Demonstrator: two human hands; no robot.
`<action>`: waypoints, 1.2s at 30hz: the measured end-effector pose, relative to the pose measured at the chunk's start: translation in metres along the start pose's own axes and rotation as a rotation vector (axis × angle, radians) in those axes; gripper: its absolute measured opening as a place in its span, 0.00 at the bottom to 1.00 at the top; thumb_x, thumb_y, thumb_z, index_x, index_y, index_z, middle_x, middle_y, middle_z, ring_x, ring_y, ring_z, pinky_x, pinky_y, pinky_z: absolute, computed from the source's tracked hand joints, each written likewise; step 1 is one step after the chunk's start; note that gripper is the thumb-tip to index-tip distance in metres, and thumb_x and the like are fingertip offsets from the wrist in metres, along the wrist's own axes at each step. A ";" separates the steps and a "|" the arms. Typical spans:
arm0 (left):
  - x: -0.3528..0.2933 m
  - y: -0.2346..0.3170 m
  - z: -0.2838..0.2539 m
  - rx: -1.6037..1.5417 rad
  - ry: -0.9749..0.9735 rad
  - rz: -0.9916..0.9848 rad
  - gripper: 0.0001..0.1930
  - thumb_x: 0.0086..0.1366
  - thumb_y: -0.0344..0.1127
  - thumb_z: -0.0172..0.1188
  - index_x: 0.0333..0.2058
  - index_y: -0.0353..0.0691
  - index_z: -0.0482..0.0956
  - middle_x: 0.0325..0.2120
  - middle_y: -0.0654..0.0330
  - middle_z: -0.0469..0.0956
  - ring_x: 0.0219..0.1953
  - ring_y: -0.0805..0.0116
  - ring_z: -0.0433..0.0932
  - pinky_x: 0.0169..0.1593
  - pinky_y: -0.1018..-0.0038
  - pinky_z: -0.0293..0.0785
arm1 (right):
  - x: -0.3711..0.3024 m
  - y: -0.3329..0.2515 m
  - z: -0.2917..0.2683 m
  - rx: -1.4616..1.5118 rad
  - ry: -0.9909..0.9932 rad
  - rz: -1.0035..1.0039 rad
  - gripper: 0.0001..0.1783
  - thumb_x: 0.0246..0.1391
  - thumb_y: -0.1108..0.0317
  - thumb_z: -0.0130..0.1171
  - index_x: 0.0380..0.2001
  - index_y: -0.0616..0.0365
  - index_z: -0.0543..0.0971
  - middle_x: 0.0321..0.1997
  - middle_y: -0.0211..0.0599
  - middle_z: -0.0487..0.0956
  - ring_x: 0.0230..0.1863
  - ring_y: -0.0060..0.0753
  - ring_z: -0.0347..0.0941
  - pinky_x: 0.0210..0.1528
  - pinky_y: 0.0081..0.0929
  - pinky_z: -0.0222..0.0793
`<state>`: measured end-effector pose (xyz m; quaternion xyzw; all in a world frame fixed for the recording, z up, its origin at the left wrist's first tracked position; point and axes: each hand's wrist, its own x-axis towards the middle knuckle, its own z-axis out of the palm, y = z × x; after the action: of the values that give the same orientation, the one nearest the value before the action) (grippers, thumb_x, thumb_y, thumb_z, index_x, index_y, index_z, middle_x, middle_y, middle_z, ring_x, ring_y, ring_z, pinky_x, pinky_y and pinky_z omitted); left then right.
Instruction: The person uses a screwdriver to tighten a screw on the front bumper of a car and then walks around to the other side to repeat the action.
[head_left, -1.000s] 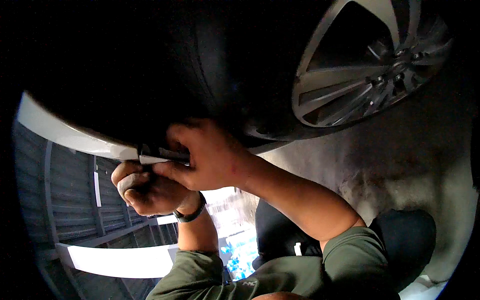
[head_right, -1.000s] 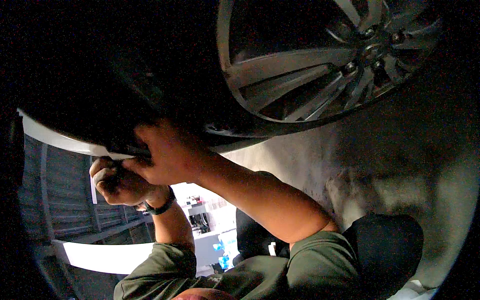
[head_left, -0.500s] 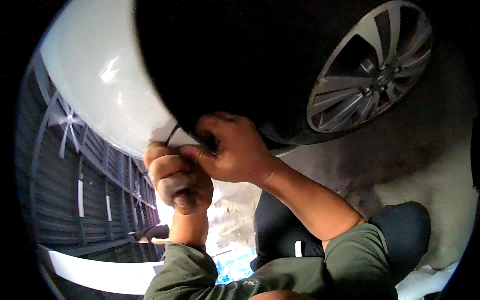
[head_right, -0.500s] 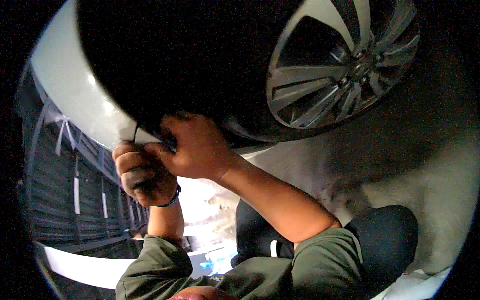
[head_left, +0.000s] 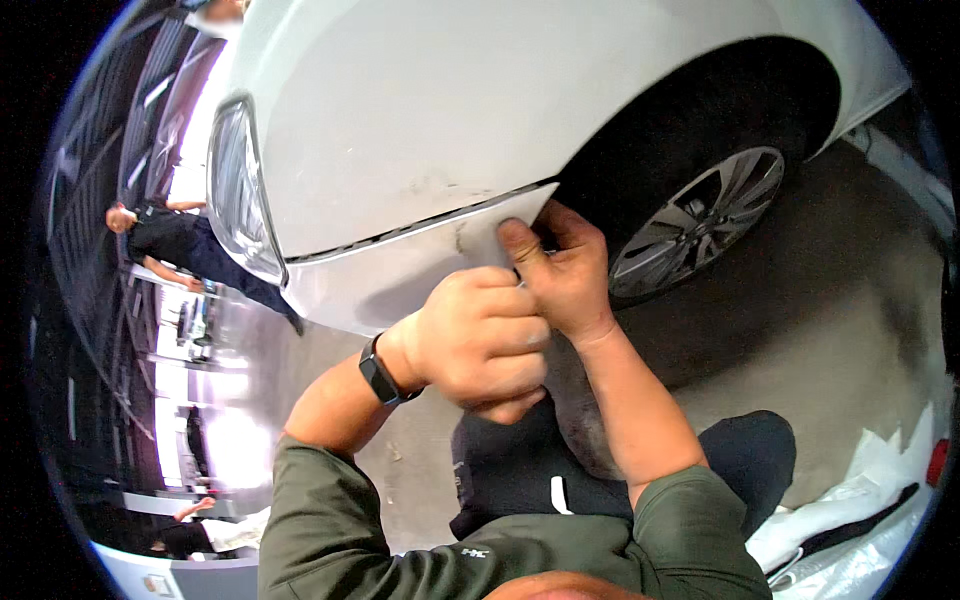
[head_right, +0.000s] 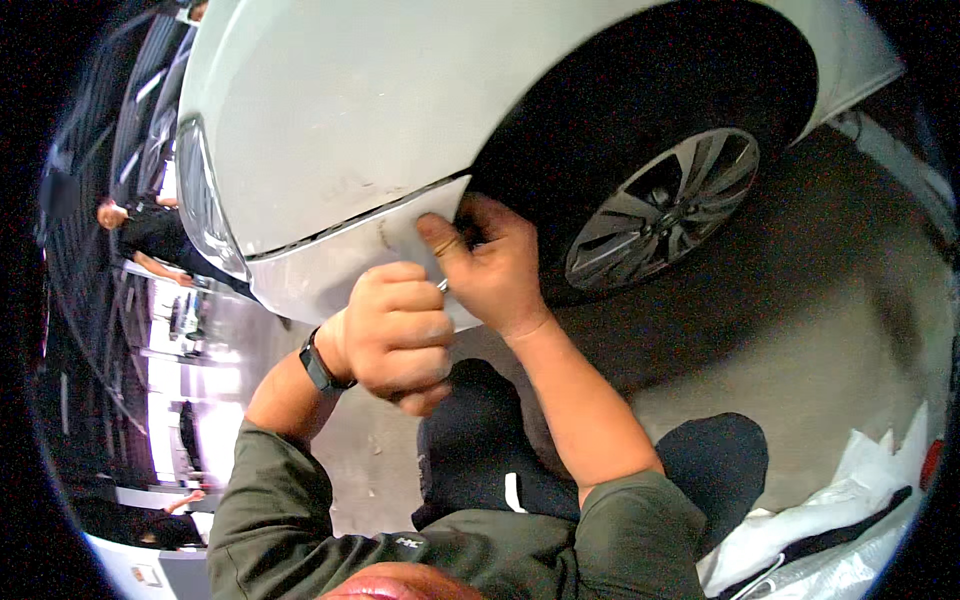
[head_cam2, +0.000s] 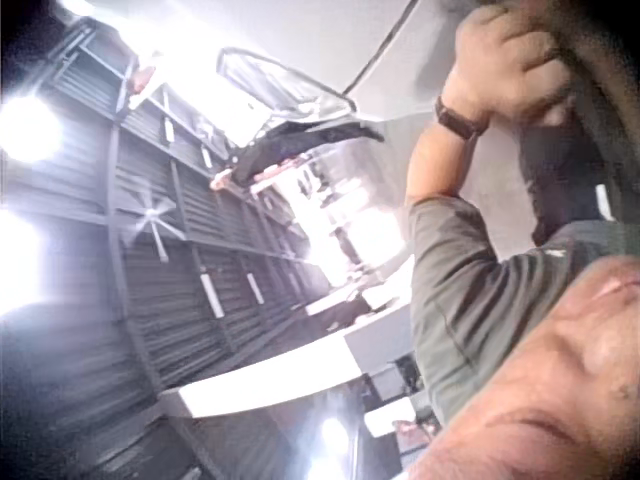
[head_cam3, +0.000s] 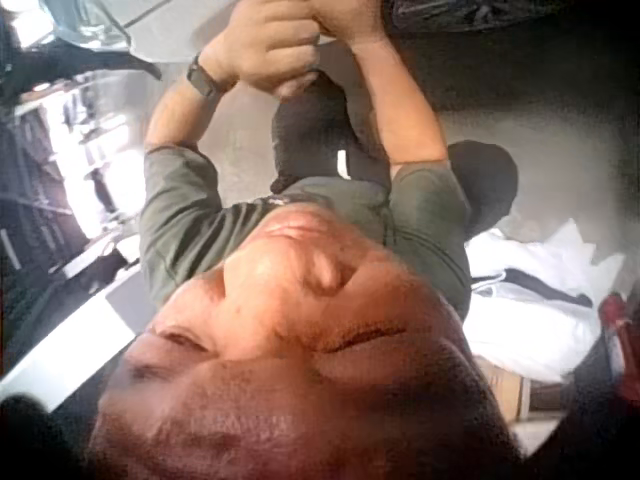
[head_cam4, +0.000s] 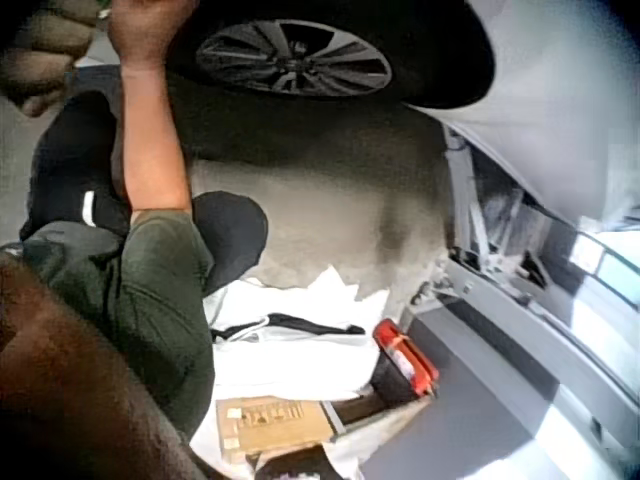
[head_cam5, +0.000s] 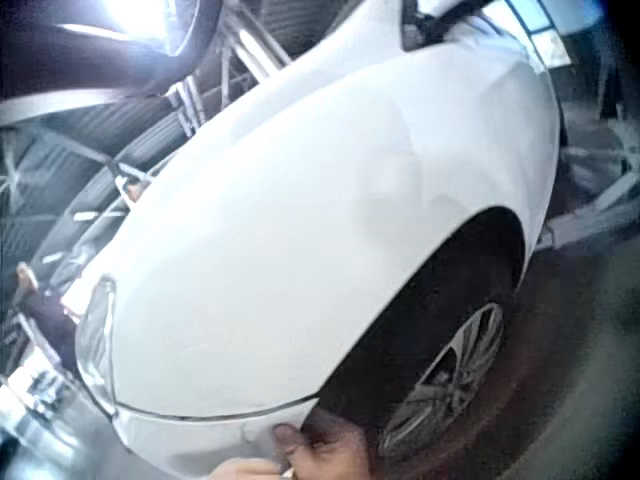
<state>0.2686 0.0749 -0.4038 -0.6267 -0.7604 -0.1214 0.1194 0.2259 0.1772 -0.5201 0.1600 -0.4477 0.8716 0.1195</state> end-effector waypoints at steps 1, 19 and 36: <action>-0.002 -0.001 0.000 -0.008 0.025 0.006 0.14 0.46 0.41 0.67 0.20 0.47 0.69 0.23 0.64 0.68 0.24 0.63 0.69 0.25 0.66 0.62 | -0.002 0.001 0.003 0.019 0.008 0.009 0.21 0.61 0.54 0.71 0.39 0.64 0.84 0.35 0.38 0.86 0.35 0.23 0.77 0.39 0.27 0.75; -0.001 -0.027 0.007 -0.140 0.330 -0.065 0.11 0.40 0.34 0.64 0.17 0.46 0.67 0.17 0.62 0.65 0.20 0.57 0.70 0.23 0.62 0.66 | -0.011 -0.010 0.008 0.024 0.150 0.191 0.20 0.68 0.53 0.64 0.29 0.58 0.80 0.29 0.23 0.79 0.32 0.16 0.67 0.34 0.24 0.67; -0.012 -0.042 0.014 -0.210 0.343 -0.052 0.13 0.45 0.37 0.65 0.16 0.45 0.66 0.17 0.59 0.69 0.22 0.52 0.73 0.25 0.58 0.71 | 0.017 -0.021 0.001 -0.152 0.347 0.187 0.32 0.67 0.41 0.59 0.41 0.67 0.81 0.41 0.34 0.83 0.40 0.25 0.73 0.46 0.28 0.71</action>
<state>0.2289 0.0610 -0.4225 -0.5860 -0.7280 -0.3081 0.1781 0.2185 0.1896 -0.4972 -0.0443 -0.4978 0.8571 0.1251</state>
